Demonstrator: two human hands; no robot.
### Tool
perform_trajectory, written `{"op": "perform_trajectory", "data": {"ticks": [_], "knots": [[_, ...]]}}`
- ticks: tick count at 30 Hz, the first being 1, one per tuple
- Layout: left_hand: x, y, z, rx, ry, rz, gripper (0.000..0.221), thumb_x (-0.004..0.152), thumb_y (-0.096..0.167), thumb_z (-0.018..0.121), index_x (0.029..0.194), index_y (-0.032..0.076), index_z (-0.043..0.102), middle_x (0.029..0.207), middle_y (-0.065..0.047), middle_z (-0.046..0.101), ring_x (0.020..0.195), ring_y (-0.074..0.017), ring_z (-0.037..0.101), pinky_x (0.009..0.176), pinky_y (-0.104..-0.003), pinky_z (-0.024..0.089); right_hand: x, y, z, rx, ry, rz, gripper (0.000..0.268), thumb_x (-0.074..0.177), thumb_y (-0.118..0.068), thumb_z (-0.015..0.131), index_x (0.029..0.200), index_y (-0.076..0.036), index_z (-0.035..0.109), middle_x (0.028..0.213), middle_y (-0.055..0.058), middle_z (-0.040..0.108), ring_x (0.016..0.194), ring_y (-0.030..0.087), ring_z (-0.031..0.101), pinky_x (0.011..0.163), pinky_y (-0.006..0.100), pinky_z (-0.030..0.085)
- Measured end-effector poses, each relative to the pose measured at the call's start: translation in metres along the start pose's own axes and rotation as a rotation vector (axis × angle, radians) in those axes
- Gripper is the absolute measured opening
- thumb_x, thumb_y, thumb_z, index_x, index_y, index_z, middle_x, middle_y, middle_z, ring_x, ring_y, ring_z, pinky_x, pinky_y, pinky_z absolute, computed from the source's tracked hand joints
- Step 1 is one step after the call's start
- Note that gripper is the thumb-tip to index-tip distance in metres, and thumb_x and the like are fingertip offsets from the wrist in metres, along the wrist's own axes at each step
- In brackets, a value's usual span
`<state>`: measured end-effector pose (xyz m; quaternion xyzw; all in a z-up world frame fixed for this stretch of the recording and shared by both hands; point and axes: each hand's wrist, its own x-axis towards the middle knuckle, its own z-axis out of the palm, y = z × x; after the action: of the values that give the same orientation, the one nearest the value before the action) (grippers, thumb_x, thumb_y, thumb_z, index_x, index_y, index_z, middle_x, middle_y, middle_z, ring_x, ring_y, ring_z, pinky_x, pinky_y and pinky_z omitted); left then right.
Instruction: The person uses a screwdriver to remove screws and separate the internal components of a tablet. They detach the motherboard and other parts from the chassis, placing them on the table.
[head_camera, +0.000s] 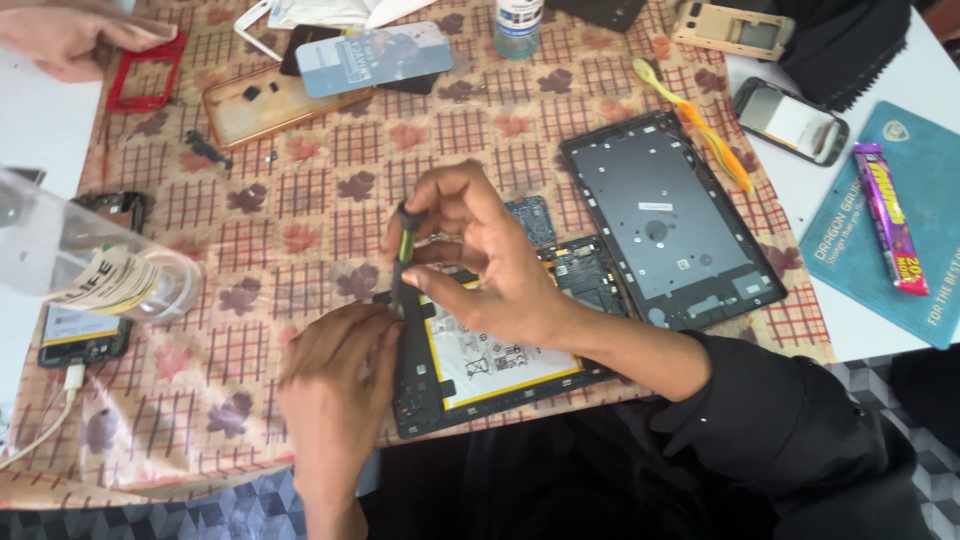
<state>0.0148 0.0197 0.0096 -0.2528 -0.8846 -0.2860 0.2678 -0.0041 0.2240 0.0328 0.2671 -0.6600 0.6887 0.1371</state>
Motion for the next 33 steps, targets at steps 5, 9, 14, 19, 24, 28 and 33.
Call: {"op": "perform_trajectory", "data": {"ticks": [5, 9, 14, 19, 24, 28, 33], "knots": [[-0.004, 0.019, -0.026, 0.05, 0.129, 0.061, 0.014, 0.089, 0.005, 0.083, 0.101, 0.006, 0.076, 0.106, -0.005, 0.074, 0.101, -0.0213, 0.071, 0.091, -0.034, 0.053, 0.004, 0.027, 0.003, 0.139, 0.308, 0.034, 0.055, 0.093, 0.018, 0.061, 0.135, -0.009, 0.037, 0.118, 0.009, 0.061, 0.113, 0.019, 0.067, 0.09, 0.031, 0.064], [0.016, 0.056, -0.047, 0.078, 0.056, 0.309, 0.015, 0.084, 0.006, 0.085, 0.095, 0.007, 0.075, 0.101, -0.007, 0.075, 0.096, -0.0205, 0.072, 0.088, -0.032, 0.054, -0.001, 0.056, 0.015, 0.282, 0.399, 0.243, 0.059, 0.09, 0.014, 0.068, 0.135, -0.008, 0.036, 0.114, 0.01, 0.063, 0.103, 0.019, 0.067, 0.086, 0.03, 0.063], [0.071, 0.111, -0.031, 0.06, -0.047, 0.704, 0.025, 0.075, 0.009, 0.077, 0.1, 0.007, 0.077, 0.106, -0.006, 0.073, 0.105, -0.0221, 0.07, 0.087, -0.038, 0.055, -0.013, 0.074, 0.013, 0.386, 0.32, 0.317, 0.059, 0.093, 0.005, 0.071, 0.14, -0.008, 0.036, 0.116, 0.01, 0.061, 0.097, 0.017, 0.064, 0.086, 0.028, 0.06], [0.131, 0.147, 0.028, 0.096, -0.179, 0.825, 0.019, 0.078, 0.01, 0.072, 0.097, 0.007, 0.074, 0.104, -0.006, 0.07, 0.103, -0.0233, 0.066, 0.083, -0.037, 0.055, -0.02, 0.08, 0.008, 0.528, 0.291, 0.231, 0.062, 0.091, 0.006, 0.074, 0.141, -0.004, 0.039, 0.115, 0.011, 0.062, 0.103, 0.016, 0.065, 0.093, 0.03, 0.06], [0.154, 0.164, 0.056, 0.068, -0.147, 0.763, 0.038, 0.077, 0.007, 0.074, 0.115, 0.007, 0.073, 0.105, -0.007, 0.072, 0.101, -0.0239, 0.067, 0.079, -0.037, 0.055, -0.011, 0.076, 0.014, 0.357, 0.329, 0.113, 0.062, 0.089, 0.003, 0.076, 0.136, -0.003, 0.037, 0.118, 0.008, 0.062, 0.101, 0.012, 0.061, 0.088, 0.027, 0.056], [0.154, 0.15, 0.04, 0.044, -0.149, 0.753, 0.047, 0.078, 0.022, 0.079, 0.122, 0.005, 0.071, 0.113, -0.011, 0.073, 0.099, -0.0244, 0.068, 0.076, -0.038, 0.057, -0.029, 0.053, 0.014, 0.33, 0.299, 0.179, 0.061, 0.089, 0.002, 0.075, 0.136, -0.004, 0.037, 0.116, 0.008, 0.061, 0.101, 0.013, 0.062, 0.088, 0.028, 0.057], [0.14, 0.107, -0.008, 0.102, -0.101, 0.707, 0.038, 0.087, 0.025, 0.082, 0.12, 0.007, 0.072, 0.109, -0.01, 0.075, 0.096, -0.023, 0.072, 0.076, -0.035, 0.058, -0.018, 0.04, 0.01, 0.333, 0.365, 0.282, 0.06, 0.089, 0.001, 0.074, 0.136, -0.005, 0.037, 0.113, 0.007, 0.059, 0.101, 0.015, 0.062, 0.088, 0.029, 0.057]]}}
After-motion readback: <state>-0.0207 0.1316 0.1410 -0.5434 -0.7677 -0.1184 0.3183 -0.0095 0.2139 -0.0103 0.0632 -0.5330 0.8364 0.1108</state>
